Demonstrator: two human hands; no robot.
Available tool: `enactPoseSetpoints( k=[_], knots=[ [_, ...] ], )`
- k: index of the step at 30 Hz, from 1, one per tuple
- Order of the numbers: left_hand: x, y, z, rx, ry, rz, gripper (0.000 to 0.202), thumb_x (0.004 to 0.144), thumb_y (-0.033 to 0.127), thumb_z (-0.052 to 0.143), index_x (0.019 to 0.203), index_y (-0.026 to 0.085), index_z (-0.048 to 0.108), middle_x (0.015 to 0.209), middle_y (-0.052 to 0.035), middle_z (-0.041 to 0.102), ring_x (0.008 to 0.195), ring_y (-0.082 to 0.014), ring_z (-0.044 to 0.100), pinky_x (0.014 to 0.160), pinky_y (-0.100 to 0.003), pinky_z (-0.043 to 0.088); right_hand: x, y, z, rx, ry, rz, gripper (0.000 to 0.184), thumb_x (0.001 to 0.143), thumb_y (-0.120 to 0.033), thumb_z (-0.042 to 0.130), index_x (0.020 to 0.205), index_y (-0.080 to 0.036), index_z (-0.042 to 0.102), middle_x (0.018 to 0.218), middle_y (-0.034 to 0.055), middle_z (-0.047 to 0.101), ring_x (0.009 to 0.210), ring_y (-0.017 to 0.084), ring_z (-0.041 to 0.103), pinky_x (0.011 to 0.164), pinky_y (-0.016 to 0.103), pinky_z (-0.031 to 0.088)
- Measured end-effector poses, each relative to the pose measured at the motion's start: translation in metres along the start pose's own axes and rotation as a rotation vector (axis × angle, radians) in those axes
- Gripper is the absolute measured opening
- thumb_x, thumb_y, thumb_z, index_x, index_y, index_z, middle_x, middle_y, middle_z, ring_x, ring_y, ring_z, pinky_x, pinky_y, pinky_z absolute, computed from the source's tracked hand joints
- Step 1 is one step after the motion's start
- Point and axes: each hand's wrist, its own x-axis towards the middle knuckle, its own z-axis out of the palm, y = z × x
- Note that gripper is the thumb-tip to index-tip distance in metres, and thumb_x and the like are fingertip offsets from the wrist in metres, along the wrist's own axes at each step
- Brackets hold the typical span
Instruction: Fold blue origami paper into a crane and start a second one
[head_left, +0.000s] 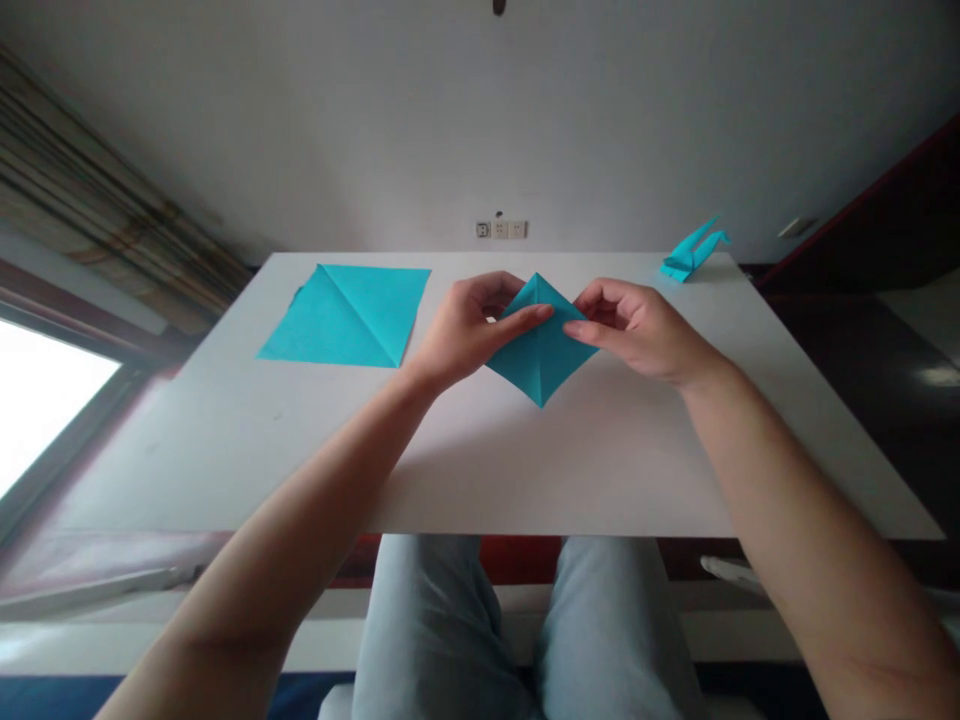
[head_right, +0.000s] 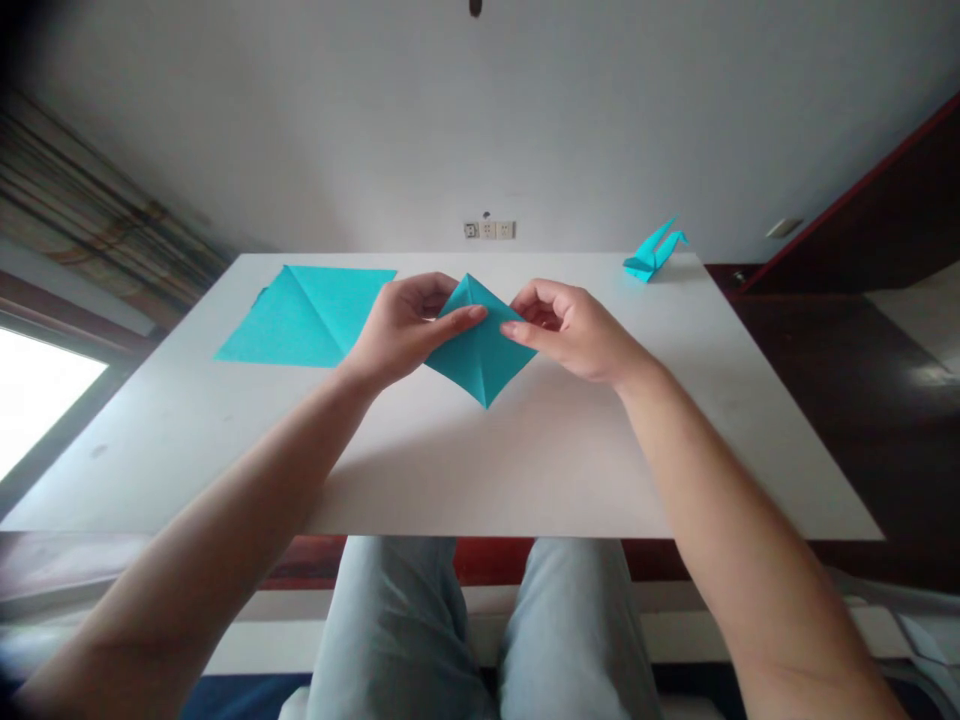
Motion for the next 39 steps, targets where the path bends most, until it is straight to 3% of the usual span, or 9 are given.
enactPoseSetpoints(
  k=[4,10,16,21,23,26,31,35,39],
  knots=[
    [-0.002,0.008,0.002,0.032,0.011,0.094,0.064,0.088,0.081,0.108,0.101,0.021,0.089,0.097,-0.0046,0.088,0.082,-0.0171,0.072,0.072,-0.028,0.057,-0.002,-0.006,0.003,-0.049,0.01,-0.051,0.054,0.088,-0.074,0.108,0.088,-0.028,0.079,0.082,0.0002,0.07,0.075,0.02,0.059,0.071,0.038,0.051],
    [-0.005,0.01,0.003,0.025,0.033,0.156,0.06,0.096,0.081,0.102,0.105,0.023,0.092,0.103,-0.0069,0.091,0.087,-0.0187,0.078,0.076,-0.029,0.061,-0.003,-0.006,0.001,-0.079,0.005,-0.062,0.056,0.085,-0.073,0.112,0.087,-0.028,0.079,0.08,-0.0003,0.07,0.076,0.021,0.061,0.07,0.038,0.05],
    [-0.005,0.012,0.005,0.106,0.112,0.37,0.025,0.102,0.049,0.105,0.099,0.026,0.095,0.097,-0.0031,0.092,0.085,-0.0166,0.082,0.069,-0.026,0.057,-0.002,0.001,-0.002,-0.213,0.042,-0.221,0.041,0.098,-0.071,0.103,0.099,-0.032,0.09,0.096,0.0028,0.085,0.089,0.026,0.076,0.088,0.044,0.062],
    [-0.006,0.013,0.005,0.173,0.113,0.5,0.008,0.101,0.028,0.104,0.099,0.028,0.096,0.093,-0.0008,0.089,0.082,-0.0157,0.08,0.066,-0.026,0.054,0.0,0.003,-0.002,-0.219,0.051,-0.382,0.034,0.105,-0.063,0.1,0.095,-0.033,0.088,0.09,0.0011,0.083,0.083,0.023,0.073,0.081,0.041,0.061],
    [-0.007,0.012,0.005,0.169,0.117,0.51,0.009,0.101,0.031,0.105,0.1,0.029,0.096,0.094,-0.0006,0.089,0.082,-0.0157,0.08,0.066,-0.027,0.055,0.001,0.007,-0.003,-0.215,0.048,-0.432,0.034,0.106,-0.058,0.1,0.091,-0.032,0.084,0.088,0.0003,0.082,0.082,0.022,0.073,0.08,0.041,0.059],
    [-0.008,0.012,0.002,0.173,0.13,0.474,0.02,0.102,0.046,0.107,0.101,0.029,0.096,0.096,-0.0016,0.09,0.084,-0.017,0.08,0.072,-0.03,0.059,0.004,0.013,-0.008,-0.214,0.062,-0.472,0.03,0.105,-0.054,0.101,0.091,-0.033,0.084,0.091,0.0001,0.083,0.084,0.023,0.073,0.081,0.042,0.06],
    [-0.009,0.011,-0.003,0.215,0.121,0.35,0.041,0.101,0.07,0.103,0.106,0.03,0.097,0.104,-0.0062,0.091,0.093,-0.0224,0.082,0.089,-0.038,0.066,0.002,0.011,-0.013,-0.255,0.13,-0.367,0.032,0.103,-0.062,0.1,0.092,-0.036,0.085,0.096,0.0025,0.082,0.093,0.029,0.073,0.093,0.051,0.063],
    [-0.009,0.012,0.0,0.222,0.111,0.347,0.043,0.101,0.071,0.102,0.1,0.029,0.096,0.099,-0.0062,0.089,0.087,-0.0225,0.079,0.082,-0.038,0.064,-0.005,0.0,-0.007,-0.266,0.147,-0.308,0.034,0.099,-0.069,0.102,0.105,-0.038,0.091,0.105,0.0052,0.086,0.102,0.032,0.075,0.102,0.053,0.064],
    [-0.009,0.014,0.005,0.237,0.075,0.376,0.028,0.103,0.055,0.103,0.097,0.028,0.096,0.094,-0.0051,0.089,0.082,-0.0206,0.077,0.078,-0.036,0.062,-0.009,-0.005,0.001,-0.239,0.156,-0.341,0.039,0.097,-0.076,0.101,0.102,-0.038,0.091,0.103,0.0059,0.086,0.101,0.033,0.075,0.101,0.055,0.063]
  ],
)
